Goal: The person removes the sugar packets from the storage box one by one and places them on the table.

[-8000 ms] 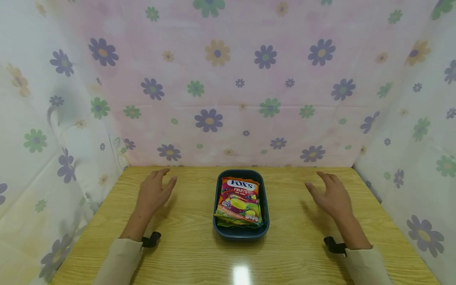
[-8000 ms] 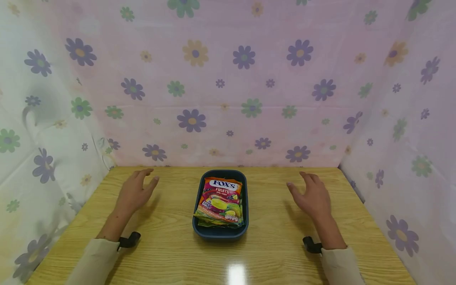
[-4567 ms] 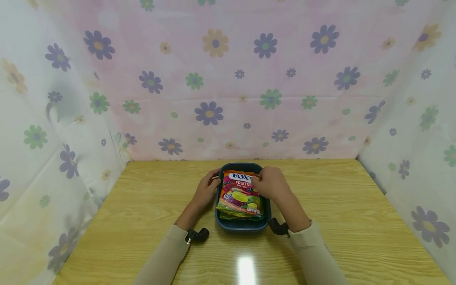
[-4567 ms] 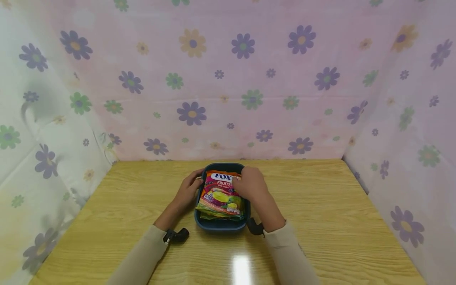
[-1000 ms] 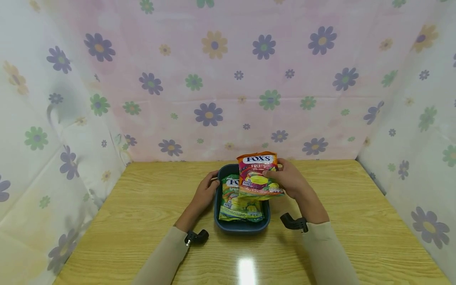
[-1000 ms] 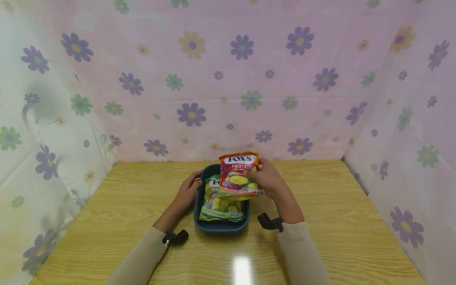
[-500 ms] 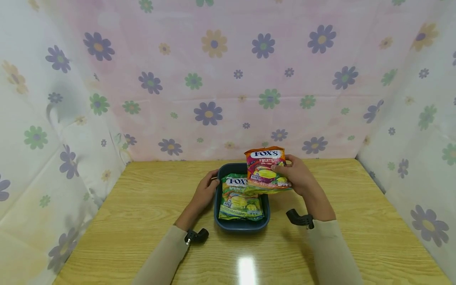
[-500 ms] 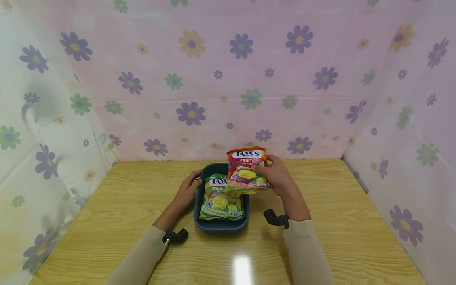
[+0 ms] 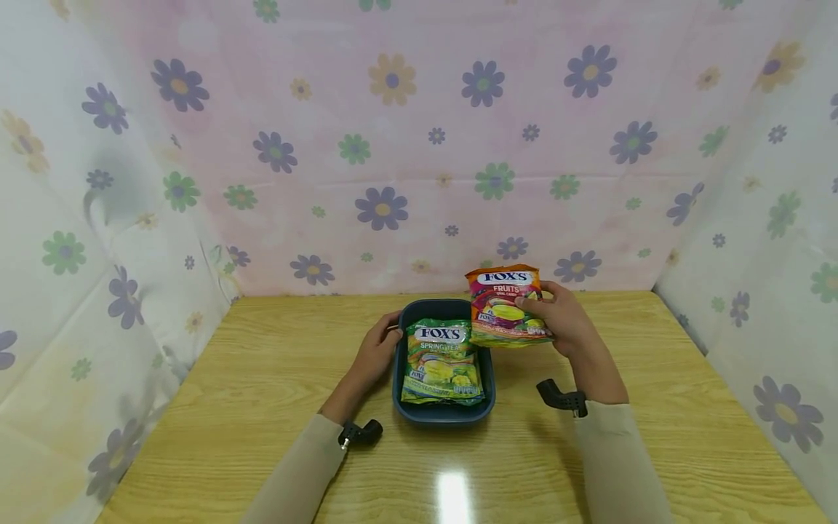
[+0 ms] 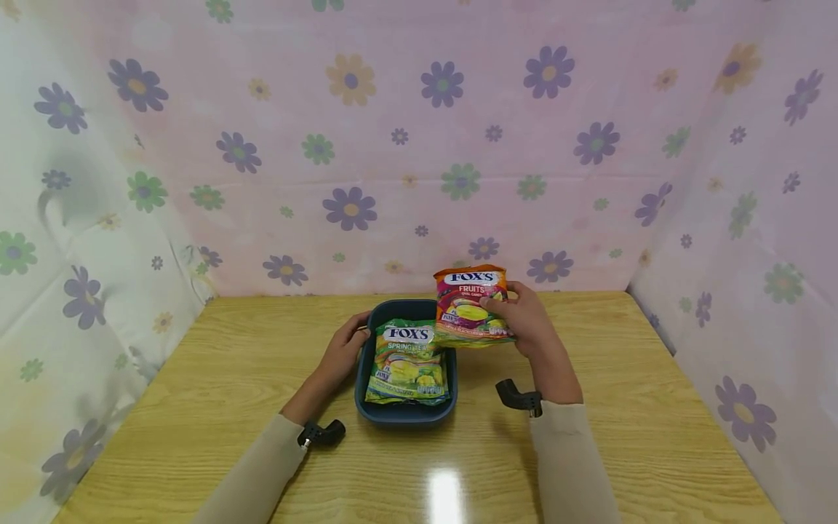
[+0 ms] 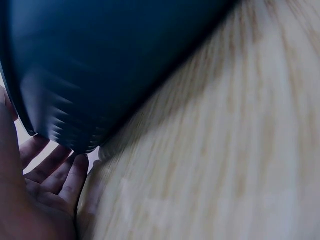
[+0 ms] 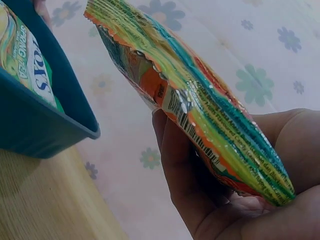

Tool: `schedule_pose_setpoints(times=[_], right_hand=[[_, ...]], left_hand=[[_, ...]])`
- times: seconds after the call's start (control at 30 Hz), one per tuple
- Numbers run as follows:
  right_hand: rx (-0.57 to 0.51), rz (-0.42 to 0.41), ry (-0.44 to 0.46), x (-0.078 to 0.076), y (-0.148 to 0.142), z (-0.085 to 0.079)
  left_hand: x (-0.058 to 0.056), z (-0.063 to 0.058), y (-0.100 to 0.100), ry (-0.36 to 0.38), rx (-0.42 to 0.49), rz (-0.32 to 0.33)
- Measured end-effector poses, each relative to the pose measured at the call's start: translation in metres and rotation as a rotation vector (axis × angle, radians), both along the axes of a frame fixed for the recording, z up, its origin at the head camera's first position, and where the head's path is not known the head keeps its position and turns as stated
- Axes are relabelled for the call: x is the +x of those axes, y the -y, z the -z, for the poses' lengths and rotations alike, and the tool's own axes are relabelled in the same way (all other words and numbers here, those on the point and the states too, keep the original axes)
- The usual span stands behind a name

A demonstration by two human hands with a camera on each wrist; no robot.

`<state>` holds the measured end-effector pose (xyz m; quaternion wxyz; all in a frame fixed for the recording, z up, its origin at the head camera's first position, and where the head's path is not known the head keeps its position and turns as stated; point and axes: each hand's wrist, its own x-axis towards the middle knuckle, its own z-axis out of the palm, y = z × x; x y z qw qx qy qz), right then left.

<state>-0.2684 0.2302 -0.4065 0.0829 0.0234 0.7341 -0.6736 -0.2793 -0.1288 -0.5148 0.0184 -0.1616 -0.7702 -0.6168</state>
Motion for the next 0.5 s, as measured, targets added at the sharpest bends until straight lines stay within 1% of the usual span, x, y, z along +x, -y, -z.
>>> schedule_pose_setpoints(times=[0.07,0.1,0.3,0.5], right_hand=[[0.003,0.008,-0.001,0.000,-0.003,0.000],[-0.002,0.010,0.000,0.000,-0.004,0.000],[-0.011,0.029,0.009,-0.003,-0.013,0.003],[-0.006,0.046,0.010,-0.003,-0.022,0.008]], left_hand=[[0.000,0.000,0.000,0.002,-0.006,-0.009],[-0.002,0.004,0.000,-0.003,-0.008,-0.016],[-0.003,0.004,0.000,-0.006,-0.015,-0.031],[-0.002,0.004,0.000,-0.007,-0.012,-0.030]])
